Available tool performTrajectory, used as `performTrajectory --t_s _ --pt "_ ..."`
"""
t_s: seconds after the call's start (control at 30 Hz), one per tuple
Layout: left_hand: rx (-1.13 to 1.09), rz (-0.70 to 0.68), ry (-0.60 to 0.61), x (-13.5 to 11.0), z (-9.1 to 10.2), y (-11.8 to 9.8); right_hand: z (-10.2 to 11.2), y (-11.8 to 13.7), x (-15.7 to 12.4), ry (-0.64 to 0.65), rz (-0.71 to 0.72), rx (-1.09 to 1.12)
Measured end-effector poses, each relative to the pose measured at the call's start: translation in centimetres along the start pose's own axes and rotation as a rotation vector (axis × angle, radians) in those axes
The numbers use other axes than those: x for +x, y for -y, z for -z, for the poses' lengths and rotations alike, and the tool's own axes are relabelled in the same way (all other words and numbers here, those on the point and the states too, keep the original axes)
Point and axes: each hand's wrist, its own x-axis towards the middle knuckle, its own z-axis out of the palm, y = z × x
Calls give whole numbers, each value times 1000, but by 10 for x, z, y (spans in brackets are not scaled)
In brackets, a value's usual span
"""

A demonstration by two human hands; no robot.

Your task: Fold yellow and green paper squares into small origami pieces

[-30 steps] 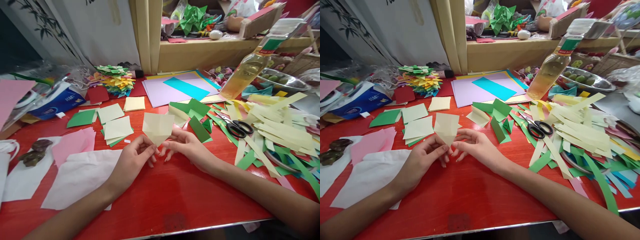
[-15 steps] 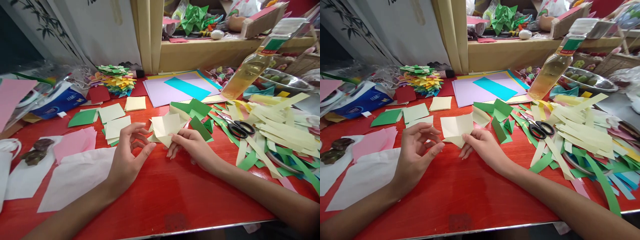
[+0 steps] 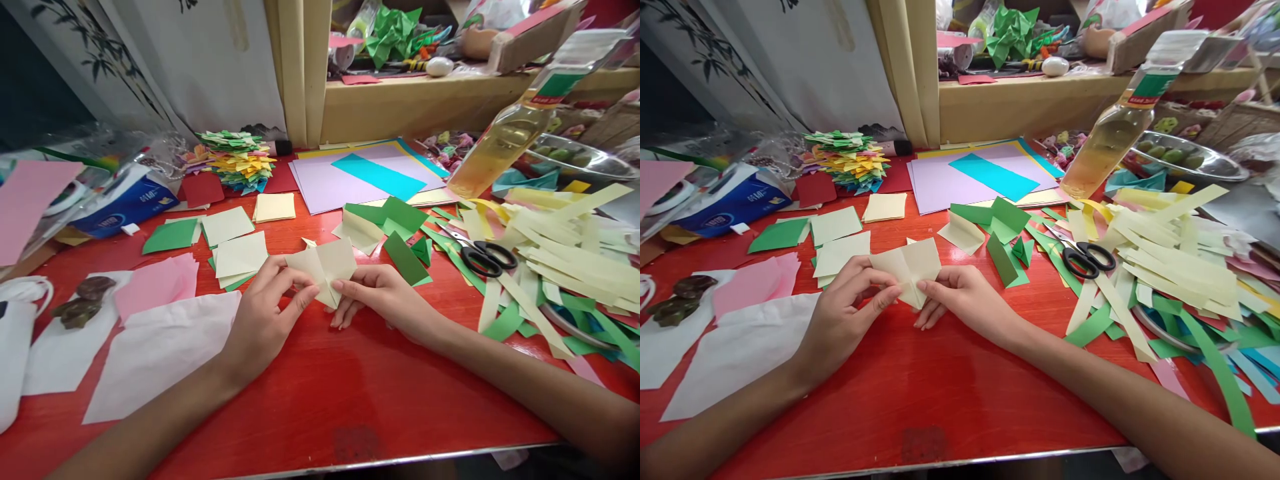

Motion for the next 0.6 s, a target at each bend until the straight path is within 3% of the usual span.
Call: performTrajectory --t_s 0.3,0.6 --pt "-50 92 69 -1 0 -3 1 -1 -1 41 -9 41" --pt "-111 127 9 -3 -2 -1 -1 2 -2 78 -37 101"
